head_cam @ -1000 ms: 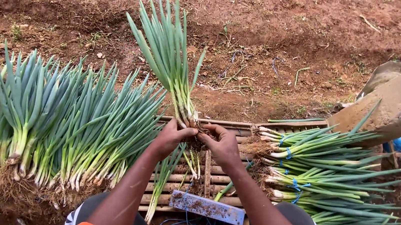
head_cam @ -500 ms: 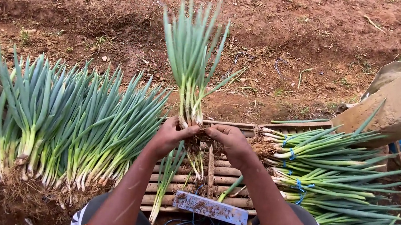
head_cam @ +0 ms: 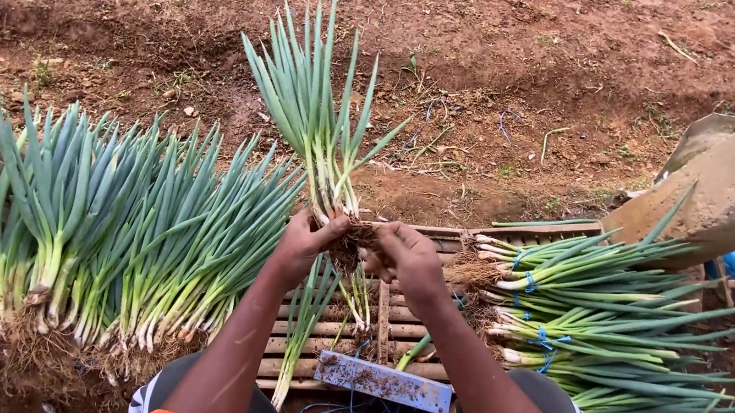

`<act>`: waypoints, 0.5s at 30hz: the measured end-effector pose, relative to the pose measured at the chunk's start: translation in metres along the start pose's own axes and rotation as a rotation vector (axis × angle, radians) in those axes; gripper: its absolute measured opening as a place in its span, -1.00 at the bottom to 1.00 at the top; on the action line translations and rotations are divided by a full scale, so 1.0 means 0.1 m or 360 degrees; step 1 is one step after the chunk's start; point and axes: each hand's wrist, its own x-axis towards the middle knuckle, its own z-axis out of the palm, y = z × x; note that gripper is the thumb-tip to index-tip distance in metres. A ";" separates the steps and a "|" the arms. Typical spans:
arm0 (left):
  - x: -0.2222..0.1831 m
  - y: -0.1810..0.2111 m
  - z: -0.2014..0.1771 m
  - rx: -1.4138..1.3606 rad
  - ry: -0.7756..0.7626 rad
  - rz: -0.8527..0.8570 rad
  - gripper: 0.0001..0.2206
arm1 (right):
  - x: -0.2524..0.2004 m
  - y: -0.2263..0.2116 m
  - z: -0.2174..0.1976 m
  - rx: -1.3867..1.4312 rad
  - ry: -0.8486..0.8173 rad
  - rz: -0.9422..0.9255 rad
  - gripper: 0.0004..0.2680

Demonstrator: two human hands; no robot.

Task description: Bundling green onions by cleaning the root ends and tying them together with blue plastic twine on a bamboo platform.

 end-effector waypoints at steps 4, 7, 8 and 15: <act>0.10 -0.18 -0.18 0.0083 -0.0014 0.0006 -0.46 | 0.01 0.18 -0.10 0.0097 0.0104 0.0067 -0.88; -0.04 -0.01 0.01 -0.0028 -0.0034 -0.0037 -0.31 | 0.02 0.32 -0.12 -0.0095 0.0218 -0.0077 -0.83; 0.00 -0.14 -0.10 0.0011 -0.0020 -0.0072 -0.27 | -0.01 0.24 -0.09 -0.0082 0.0188 0.0041 -0.84; 0.01 -0.24 0.25 -0.0258 0.0317 -0.0161 -0.39 | -0.04 0.03 -0.01 -0.0407 0.0178 -0.0059 -0.81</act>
